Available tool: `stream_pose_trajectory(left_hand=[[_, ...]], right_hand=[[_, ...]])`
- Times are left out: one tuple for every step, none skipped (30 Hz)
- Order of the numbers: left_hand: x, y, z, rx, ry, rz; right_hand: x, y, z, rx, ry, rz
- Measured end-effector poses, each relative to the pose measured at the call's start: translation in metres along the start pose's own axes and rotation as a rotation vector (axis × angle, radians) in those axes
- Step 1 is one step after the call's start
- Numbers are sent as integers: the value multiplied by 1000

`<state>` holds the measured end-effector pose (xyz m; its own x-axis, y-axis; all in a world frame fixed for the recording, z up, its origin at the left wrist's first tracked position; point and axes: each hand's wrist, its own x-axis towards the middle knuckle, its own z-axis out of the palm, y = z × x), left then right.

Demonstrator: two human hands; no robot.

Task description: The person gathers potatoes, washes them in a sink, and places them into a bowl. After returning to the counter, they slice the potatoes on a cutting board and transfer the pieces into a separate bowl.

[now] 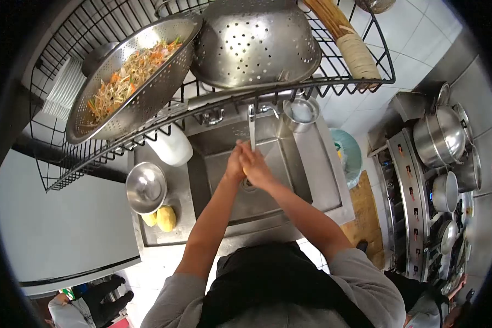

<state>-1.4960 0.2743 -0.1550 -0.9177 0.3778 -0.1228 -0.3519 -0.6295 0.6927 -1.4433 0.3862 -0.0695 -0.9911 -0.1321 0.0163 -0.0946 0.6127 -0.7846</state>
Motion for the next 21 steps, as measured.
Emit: stream_pose_trajectory(left_hand=[[5,1,-4,-248,-134,-39],[6,8,12,-248,-140,-43],[0,20,42,-292,-26,-70],[-1,25,62,-334,87,-97],[5,6,51,-224,170,-46],[11,1,50,-226,166,-50],[15,-3,47,-182,180,-70],[23,-5,44,-136,185,-86],[37,-24,1,-335,-145,112],[37,-17,11,-340,-155,110],[30,-1,31,-357,-72,58],[23,14,48,-370,13,3],[17,26,54,-252,16,-28],[15,31,63,-249,14,-32],[14,33,72,-138,164,-70],[13,31,78,-24,312,-111],[12,31,85,18,352,-102],[10,34,91,18,341,-106],[6,38,95,66,432,-95],[2,43,99,114,526,-81],[6,39,78,-29,292,51]], right_hand=[[-4,9,10,-213,234,-287],[3,11,-2,-216,240,-283],[14,11,-22,-209,79,-259],[25,9,-40,-200,-80,-232],[37,7,-50,157,-88,42],[40,19,-41,154,-84,46],[40,30,-28,-14,60,-44],[42,35,-19,-186,210,-138],[22,2,-28,102,253,-37],[11,-6,-35,93,260,-37],[2,-8,-41,-183,305,-325],[-3,-8,-46,-459,341,-608],[3,-7,-55,-612,435,-602],[18,-1,-56,-612,439,-598],[34,10,-53,159,264,-192],[43,17,-53,913,61,237],[44,9,-64,976,42,370],[40,6,-59,974,54,370],[32,-1,-50,700,208,216],[22,-6,-40,421,350,64],[10,-10,-33,139,542,-297]])
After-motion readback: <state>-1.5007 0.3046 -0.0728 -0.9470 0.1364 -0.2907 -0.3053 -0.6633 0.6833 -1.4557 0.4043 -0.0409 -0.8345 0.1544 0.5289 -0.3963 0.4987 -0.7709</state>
